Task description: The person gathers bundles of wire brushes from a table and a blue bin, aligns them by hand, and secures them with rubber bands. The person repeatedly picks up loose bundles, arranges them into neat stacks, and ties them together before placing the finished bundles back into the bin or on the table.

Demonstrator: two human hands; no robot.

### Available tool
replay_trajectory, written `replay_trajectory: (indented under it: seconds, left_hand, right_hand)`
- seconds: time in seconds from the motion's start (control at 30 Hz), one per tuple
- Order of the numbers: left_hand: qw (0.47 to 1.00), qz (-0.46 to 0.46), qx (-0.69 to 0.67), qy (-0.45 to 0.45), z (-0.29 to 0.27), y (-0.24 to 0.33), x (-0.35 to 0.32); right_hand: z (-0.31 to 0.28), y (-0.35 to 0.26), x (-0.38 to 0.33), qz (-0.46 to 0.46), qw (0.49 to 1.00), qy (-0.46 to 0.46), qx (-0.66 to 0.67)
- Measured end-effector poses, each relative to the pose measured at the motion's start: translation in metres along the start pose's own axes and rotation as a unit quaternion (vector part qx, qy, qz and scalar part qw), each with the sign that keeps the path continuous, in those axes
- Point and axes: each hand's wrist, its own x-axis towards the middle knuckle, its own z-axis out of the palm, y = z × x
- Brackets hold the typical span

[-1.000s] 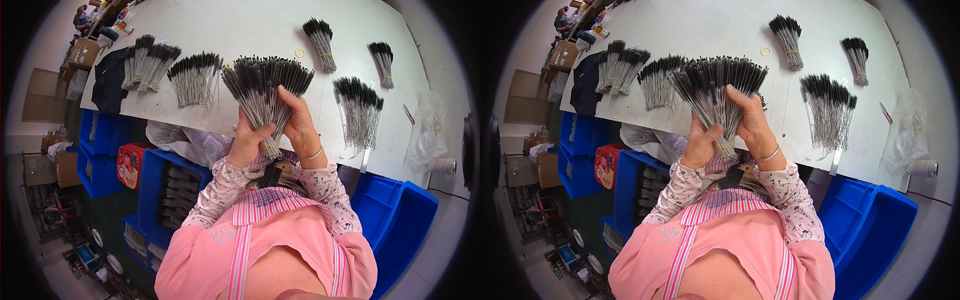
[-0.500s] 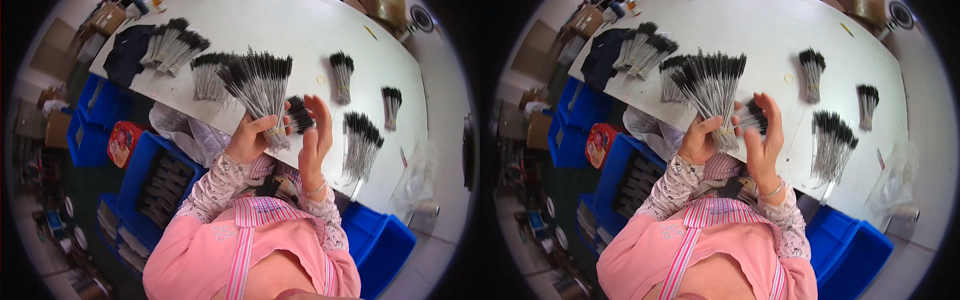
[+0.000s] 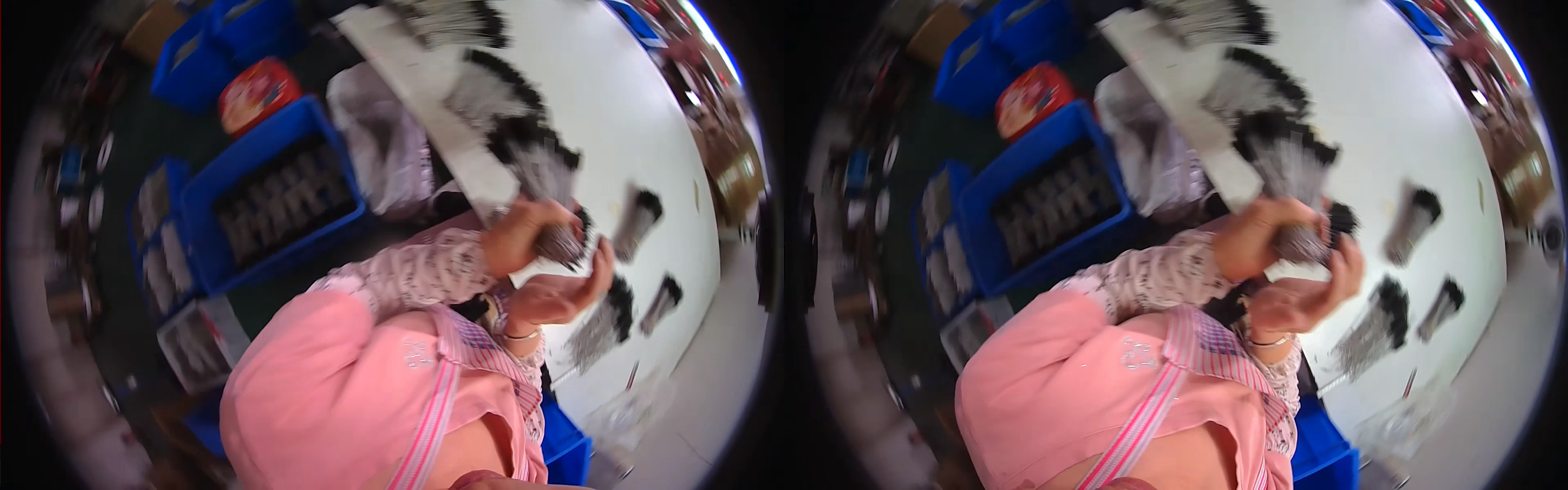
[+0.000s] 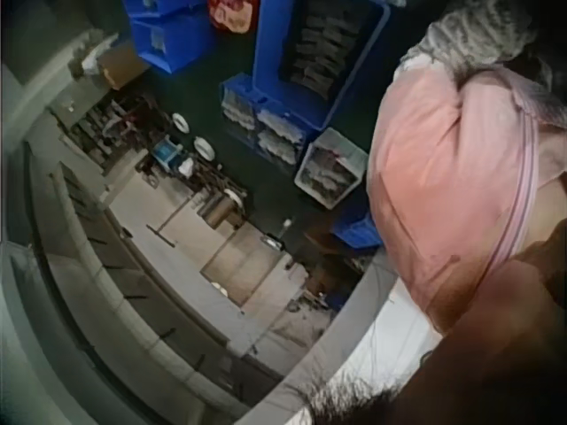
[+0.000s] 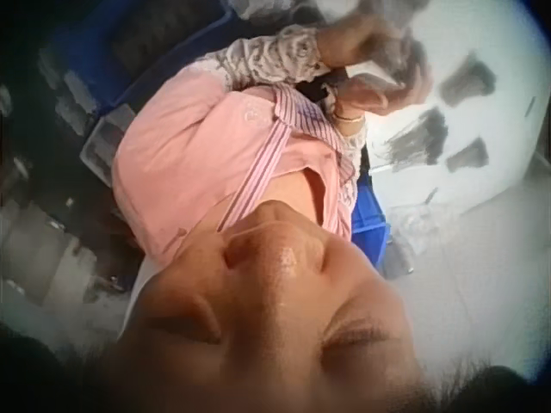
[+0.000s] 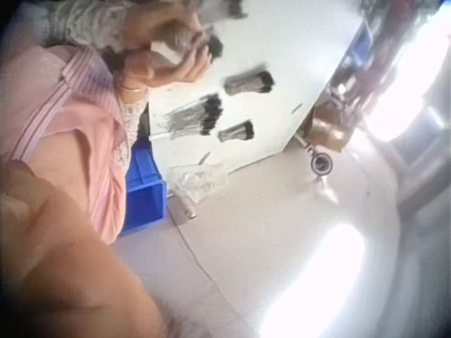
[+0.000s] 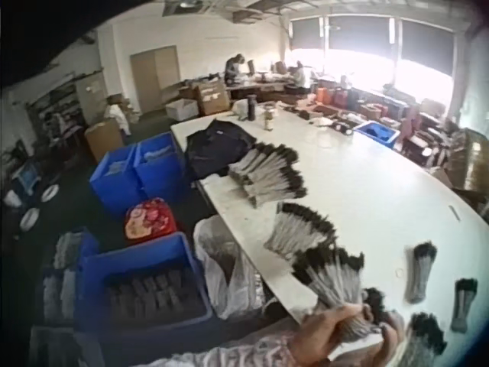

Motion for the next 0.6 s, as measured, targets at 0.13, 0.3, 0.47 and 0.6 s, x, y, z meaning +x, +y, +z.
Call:
replay_trajectory:
  seconds: [0.13,0.3,0.47,0.6]
  left_hand:
    - [0.990,0.053,-0.032,0.127,0.027,0.005,-0.023]
    - [0.978,0.181,0.103,-0.008,0.027,0.033,-0.044]
    - [0.995,0.078,-0.009,-0.058,0.002,0.094,-0.078]
    - [0.977,0.110,0.040,0.178,-0.062,0.121,-0.119]
  right_hand:
    - [0.015,-0.008,0.001,-0.008,0.998,0.028,-0.055]
    - [0.048,-0.009,-0.006,-0.187,0.977,0.103,-0.006]
    - [0.068,-0.023,-0.024,-0.158,0.969,-0.052,0.184]
    - [0.064,-0.044,-0.034,-0.145,0.893,-0.399,0.147]
